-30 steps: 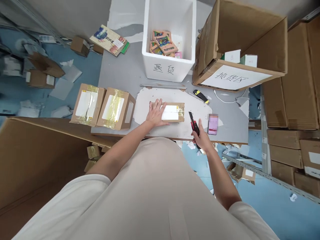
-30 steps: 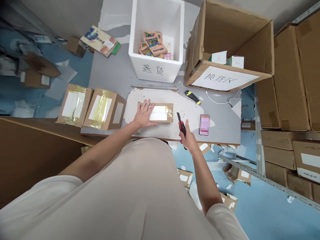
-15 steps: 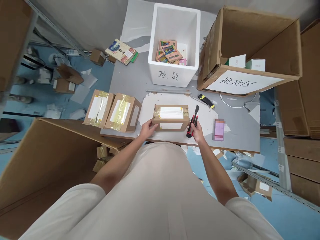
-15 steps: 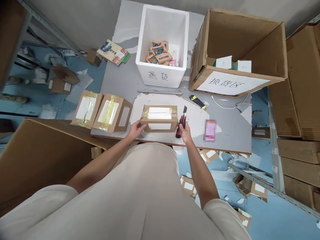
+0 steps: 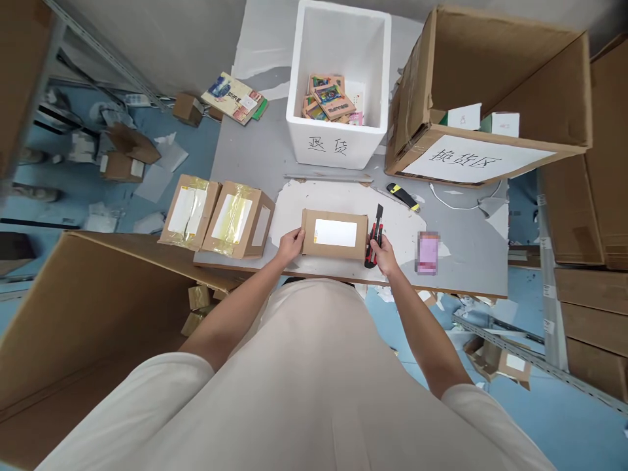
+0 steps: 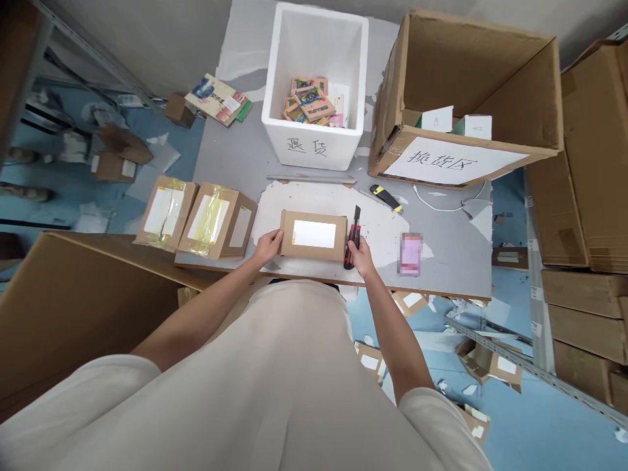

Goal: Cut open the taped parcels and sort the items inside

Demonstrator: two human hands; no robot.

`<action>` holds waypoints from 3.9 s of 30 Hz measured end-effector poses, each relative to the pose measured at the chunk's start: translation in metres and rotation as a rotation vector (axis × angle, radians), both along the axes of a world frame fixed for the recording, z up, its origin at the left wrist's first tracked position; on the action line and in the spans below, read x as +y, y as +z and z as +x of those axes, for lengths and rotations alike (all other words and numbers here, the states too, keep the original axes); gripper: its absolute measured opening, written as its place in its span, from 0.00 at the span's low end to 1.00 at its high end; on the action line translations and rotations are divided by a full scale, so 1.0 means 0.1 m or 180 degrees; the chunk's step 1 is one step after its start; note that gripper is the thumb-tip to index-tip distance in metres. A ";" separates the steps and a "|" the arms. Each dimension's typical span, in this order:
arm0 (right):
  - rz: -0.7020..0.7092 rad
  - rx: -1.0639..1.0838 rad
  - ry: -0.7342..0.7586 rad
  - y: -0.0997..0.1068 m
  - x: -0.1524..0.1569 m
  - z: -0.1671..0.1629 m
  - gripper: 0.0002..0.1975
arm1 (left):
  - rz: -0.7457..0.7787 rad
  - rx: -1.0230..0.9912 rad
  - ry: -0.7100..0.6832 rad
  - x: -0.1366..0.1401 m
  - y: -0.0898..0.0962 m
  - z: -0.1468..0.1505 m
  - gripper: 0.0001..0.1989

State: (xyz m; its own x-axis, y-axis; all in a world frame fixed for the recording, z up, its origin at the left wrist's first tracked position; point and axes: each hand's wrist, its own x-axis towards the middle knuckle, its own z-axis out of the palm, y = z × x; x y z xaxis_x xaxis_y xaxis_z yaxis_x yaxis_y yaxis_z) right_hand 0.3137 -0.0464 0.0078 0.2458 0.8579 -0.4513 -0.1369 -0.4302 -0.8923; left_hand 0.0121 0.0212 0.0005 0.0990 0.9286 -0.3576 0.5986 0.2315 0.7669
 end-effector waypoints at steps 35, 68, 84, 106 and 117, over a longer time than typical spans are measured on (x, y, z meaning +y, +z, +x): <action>0.0661 -0.3275 0.2556 0.99 0.55 -0.15 0.24 | 0.1672 0.0379 -0.1196 -0.14 0.25 0.23 0.17; -0.0459 -0.4645 0.3373 1.51 0.21 0.56 0.30 | 0.1509 0.0891 -0.1244 -0.10 0.37 0.28 0.16; -0.1928 -0.4300 0.2763 1.35 0.21 -0.59 0.36 | 0.1490 0.1417 -0.2047 0.55 0.55 0.61 0.60; -0.1829 -0.3829 0.3100 1.47 -0.29 -0.38 0.30 | 0.1513 0.1483 -0.1997 0.54 0.55 0.60 0.61; -0.0452 -0.0782 0.0209 0.89 -0.07 -0.57 0.21 | 0.1126 0.1904 -0.1212 0.30 0.65 0.63 0.56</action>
